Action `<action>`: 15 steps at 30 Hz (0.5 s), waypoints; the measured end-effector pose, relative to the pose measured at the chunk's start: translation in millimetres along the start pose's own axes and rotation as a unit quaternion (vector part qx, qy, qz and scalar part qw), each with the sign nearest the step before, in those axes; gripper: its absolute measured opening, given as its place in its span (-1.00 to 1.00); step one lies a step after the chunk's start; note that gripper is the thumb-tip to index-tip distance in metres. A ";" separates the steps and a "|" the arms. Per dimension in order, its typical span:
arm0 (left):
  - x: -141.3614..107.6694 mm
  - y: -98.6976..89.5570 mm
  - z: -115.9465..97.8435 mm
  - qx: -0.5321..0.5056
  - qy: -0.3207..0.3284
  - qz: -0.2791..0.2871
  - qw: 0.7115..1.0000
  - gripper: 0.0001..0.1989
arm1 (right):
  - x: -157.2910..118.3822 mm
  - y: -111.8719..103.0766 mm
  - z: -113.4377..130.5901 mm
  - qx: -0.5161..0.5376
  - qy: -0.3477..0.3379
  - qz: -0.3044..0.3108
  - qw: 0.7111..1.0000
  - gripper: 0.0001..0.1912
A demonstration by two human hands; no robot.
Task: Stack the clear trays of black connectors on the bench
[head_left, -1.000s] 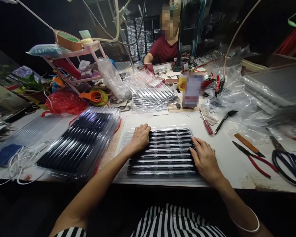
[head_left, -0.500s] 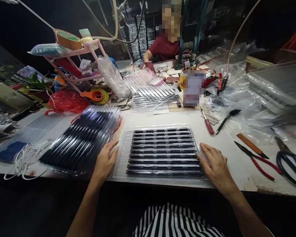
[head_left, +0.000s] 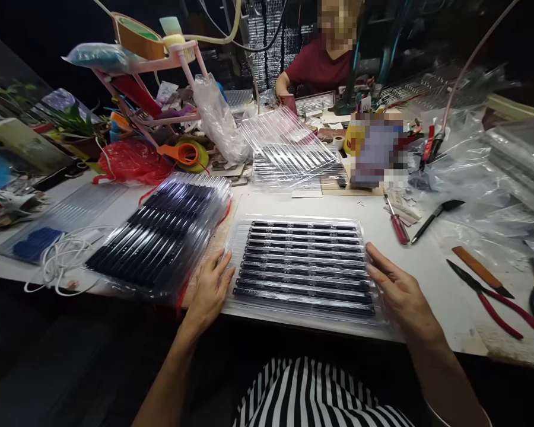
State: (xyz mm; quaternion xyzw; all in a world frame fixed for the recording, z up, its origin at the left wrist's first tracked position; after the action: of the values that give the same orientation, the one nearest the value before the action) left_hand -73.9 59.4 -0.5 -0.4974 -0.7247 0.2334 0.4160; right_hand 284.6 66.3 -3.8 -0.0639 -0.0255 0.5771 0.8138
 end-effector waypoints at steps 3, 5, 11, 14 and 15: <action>-5.2 2.5 0.7 -0.001 -0.017 0.015 1.000 -0.49 | -0.3 -5.2 10.5 0.059 0.006 -0.018 0.998 -0.50; -6.1 2.4 1.6 0.001 -0.030 0.029 0.999 -0.43 | -0.6 -8.0 18.3 0.090 -0.006 -0.032 0.995 -0.53; 3.6 -17.0 2.2 -0.146 -0.101 0.009 0.984 -0.44 | 5.6 -8.3 29.9 0.214 0.021 0.048 0.975 -0.32; 3.8 -34.2 1.7 -0.287 -0.180 -0.113 0.934 -0.49 | 19.3 -28.2 25.8 0.257 -0.018 -0.039 0.965 -0.52; 2.4 -37.4 -0.4 -0.311 -0.193 -0.134 0.921 -0.51 | 24.2 -36.1 21.0 0.261 -0.015 -0.064 0.963 -0.59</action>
State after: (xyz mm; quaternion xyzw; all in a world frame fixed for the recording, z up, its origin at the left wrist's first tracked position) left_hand -93.6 46.7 28.7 -0.4451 -0.8870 0.0294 0.1195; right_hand 324.1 78.9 21.1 0.1616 0.1096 0.5118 0.8366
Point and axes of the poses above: each hand's wrist, its own x-axis towards the middle knuckle, its own y-axis out of the palm, z = x × y, the point moved 4 cm from there along x, towards the middle knuckle, and after that the axes turned 12 degrees about -z, right-handed, at the moved point
